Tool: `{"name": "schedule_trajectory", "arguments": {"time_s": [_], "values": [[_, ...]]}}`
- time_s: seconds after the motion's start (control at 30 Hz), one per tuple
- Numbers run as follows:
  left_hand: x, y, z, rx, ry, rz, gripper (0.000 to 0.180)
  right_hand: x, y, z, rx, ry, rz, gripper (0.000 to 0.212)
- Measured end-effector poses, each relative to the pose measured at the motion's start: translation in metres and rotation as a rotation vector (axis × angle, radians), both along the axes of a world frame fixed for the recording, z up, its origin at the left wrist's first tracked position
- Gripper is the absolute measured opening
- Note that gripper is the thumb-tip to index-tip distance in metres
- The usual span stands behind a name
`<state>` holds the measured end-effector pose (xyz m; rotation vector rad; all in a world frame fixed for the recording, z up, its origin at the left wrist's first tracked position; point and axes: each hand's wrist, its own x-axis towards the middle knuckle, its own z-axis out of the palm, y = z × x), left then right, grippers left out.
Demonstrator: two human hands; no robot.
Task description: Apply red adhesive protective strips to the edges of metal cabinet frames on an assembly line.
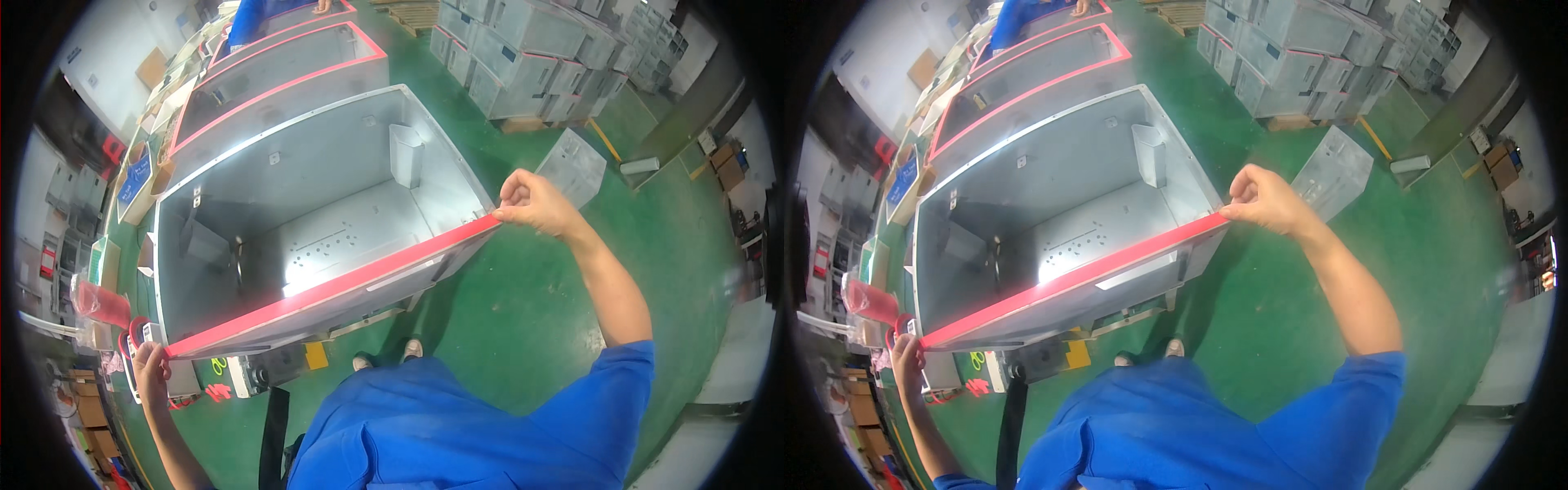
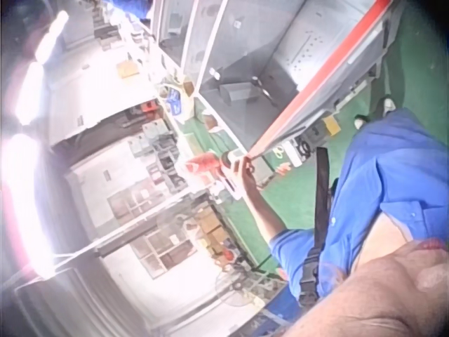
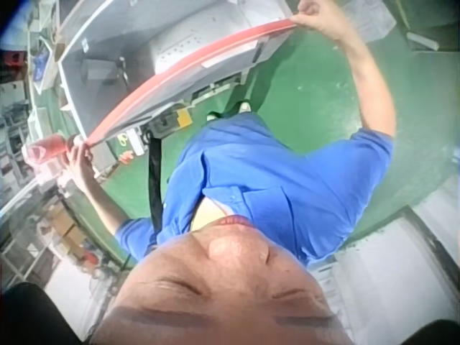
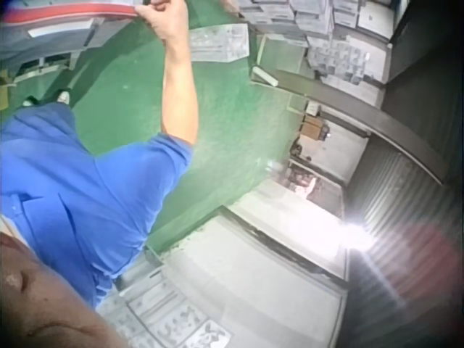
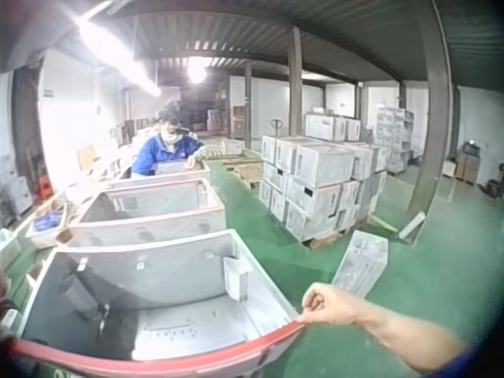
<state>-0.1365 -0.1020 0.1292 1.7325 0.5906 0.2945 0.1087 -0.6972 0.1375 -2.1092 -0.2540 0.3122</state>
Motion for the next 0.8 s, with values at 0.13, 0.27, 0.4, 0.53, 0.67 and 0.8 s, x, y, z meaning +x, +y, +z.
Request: {"name": "schedule_trajectory", "arguments": {"time_s": [0.13, 0.27, 0.4, 0.53, 0.67, 0.8], "values": [[-0.001, -0.003, 0.002, 0.007, 0.028, 0.014, 0.011, -0.013, 0.004, -0.001, 0.190, 0.201, -0.077, 0.021], [0.002, -0.008, 0.004, -0.011, 0.026, 0.014, 0.011, -0.017, 0.004, -0.017, 0.355, 0.255, -0.180, 0.019], [0.001, -0.014, 0.009, -0.005, 0.037, 0.015, 0.012, -0.018, 0.010, -0.031, 0.482, 0.269, -0.198, 0.020], [0.002, -0.014, 0.011, 0.039, 0.080, 0.006, 0.015, -0.023, 0.010, -0.031, 0.497, 0.269, -0.224, 0.020], [-0.001, -0.007, 0.004, 0.024, 0.051, -0.003, 0.014, -0.025, 0.014, -0.029, 0.486, 0.236, -0.226, 0.022], [-0.002, -0.005, 0.001, 0.001, 0.041, 0.002, 0.011, -0.027, 0.016, -0.029, 0.481, 0.205, -0.243, 0.024]]}}
